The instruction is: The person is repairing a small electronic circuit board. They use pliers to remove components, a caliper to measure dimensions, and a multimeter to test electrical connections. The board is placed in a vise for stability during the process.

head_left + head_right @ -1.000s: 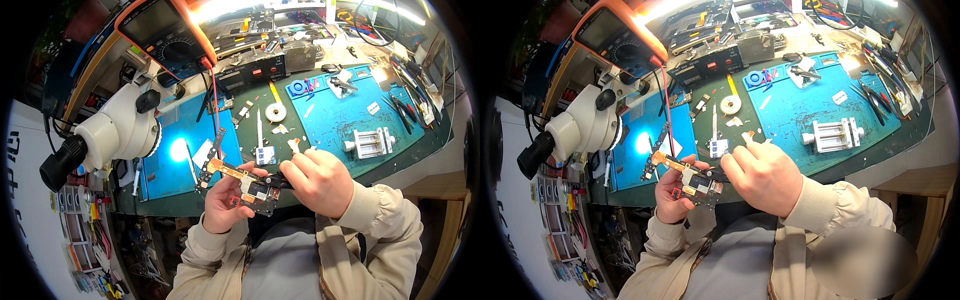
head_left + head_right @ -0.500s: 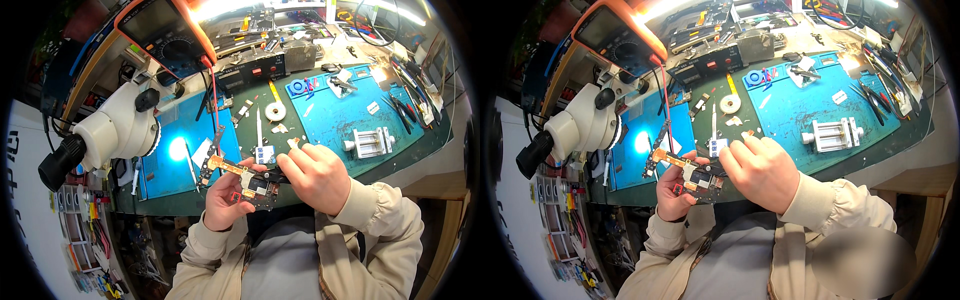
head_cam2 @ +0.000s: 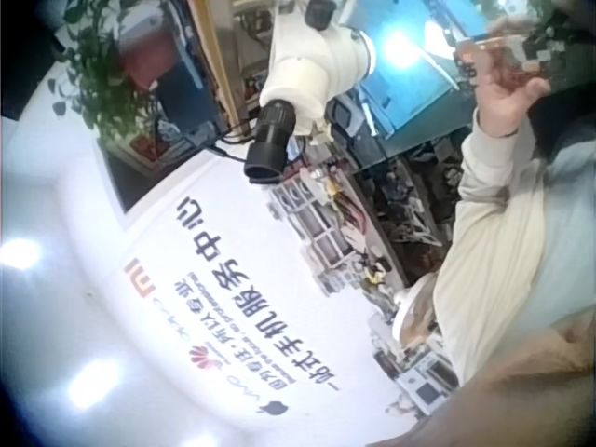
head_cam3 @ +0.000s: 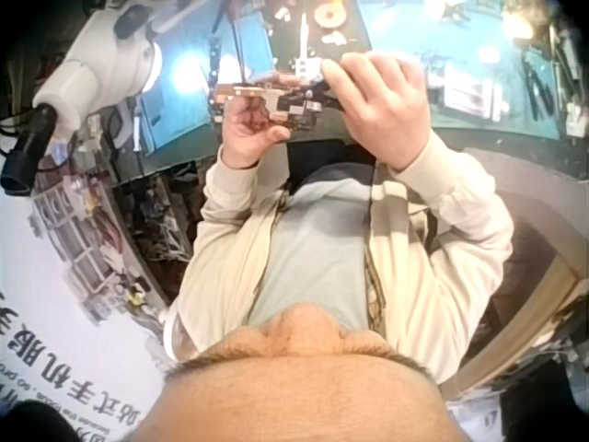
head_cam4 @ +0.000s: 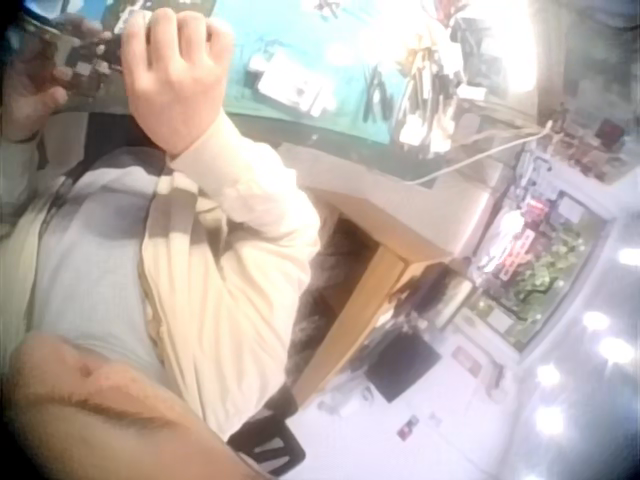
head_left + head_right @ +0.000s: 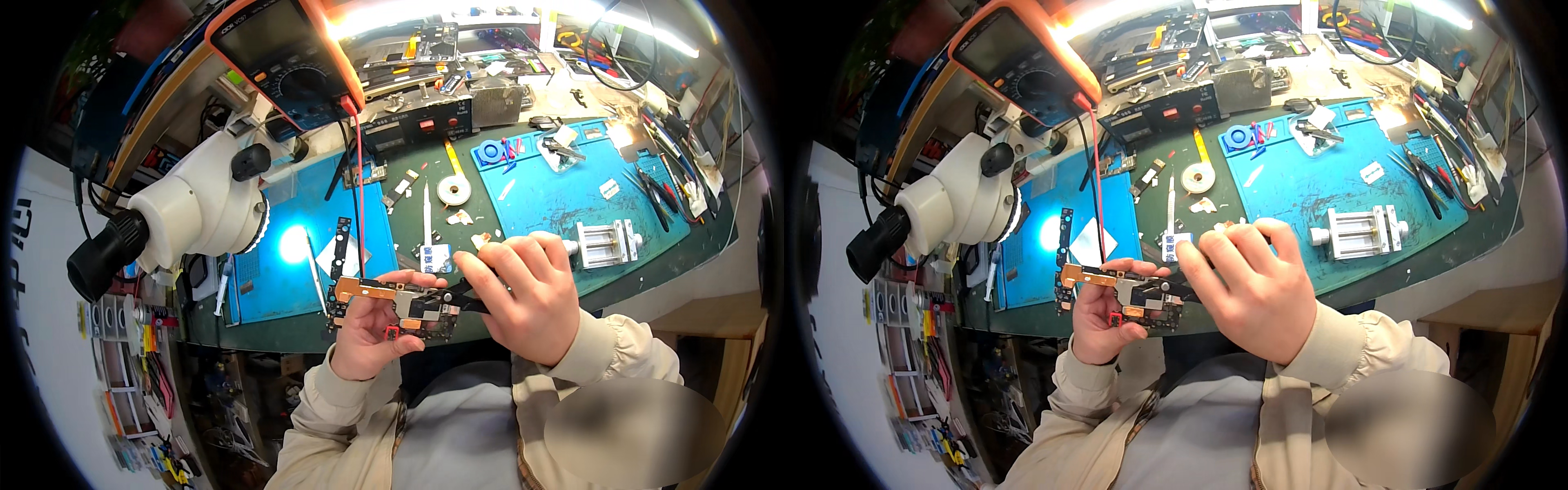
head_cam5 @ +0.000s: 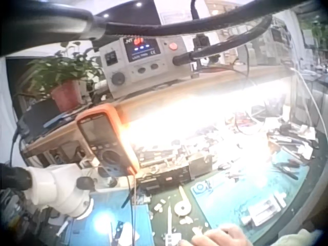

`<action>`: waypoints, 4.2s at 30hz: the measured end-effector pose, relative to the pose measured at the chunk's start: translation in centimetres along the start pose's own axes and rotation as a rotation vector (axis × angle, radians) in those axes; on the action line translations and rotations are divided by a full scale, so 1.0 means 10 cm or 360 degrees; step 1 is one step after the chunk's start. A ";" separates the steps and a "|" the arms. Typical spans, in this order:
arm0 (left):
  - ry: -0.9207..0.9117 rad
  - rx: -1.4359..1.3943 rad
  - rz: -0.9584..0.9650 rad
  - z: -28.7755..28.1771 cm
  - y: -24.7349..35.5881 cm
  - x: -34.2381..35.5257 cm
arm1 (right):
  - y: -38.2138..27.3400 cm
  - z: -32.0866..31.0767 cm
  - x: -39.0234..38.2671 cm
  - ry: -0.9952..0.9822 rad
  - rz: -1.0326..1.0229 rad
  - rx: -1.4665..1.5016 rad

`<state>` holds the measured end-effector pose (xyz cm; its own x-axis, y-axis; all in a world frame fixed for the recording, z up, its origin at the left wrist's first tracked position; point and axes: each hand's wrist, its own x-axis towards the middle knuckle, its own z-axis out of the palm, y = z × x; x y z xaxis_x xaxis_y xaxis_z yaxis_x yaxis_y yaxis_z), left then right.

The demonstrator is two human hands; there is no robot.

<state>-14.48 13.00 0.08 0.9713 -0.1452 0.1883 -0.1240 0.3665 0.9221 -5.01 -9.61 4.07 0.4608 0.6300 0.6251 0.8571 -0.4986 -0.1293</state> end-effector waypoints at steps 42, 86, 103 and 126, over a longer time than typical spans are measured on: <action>0.0156 -0.0010 -0.0248 0.10 0.08 0.00 | 0.07 0.10 -0.04 -0.0165 -0.0106 0.0022; -0.0101 -0.0075 -0.0062 0.04 0.04 -0.02 | 0.14 -0.52 -0.47 -0.0833 -0.0214 0.0666; -0.0238 0.0025 -0.0119 0.22 0.07 -0.05 | -0.09 -0.16 -0.28 -0.0018 0.0074 0.0133; -0.0025 0.0023 -0.0265 0.31 0.09 -0.06 | -0.04 -0.12 -0.33 -0.0086 0.0014 0.0042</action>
<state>-15.82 10.57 1.83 0.9753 -0.2175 0.0377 0.0354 0.3227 0.9458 -7.17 -12.20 2.99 0.4793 0.6573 0.5816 0.8585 -0.4888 -0.1551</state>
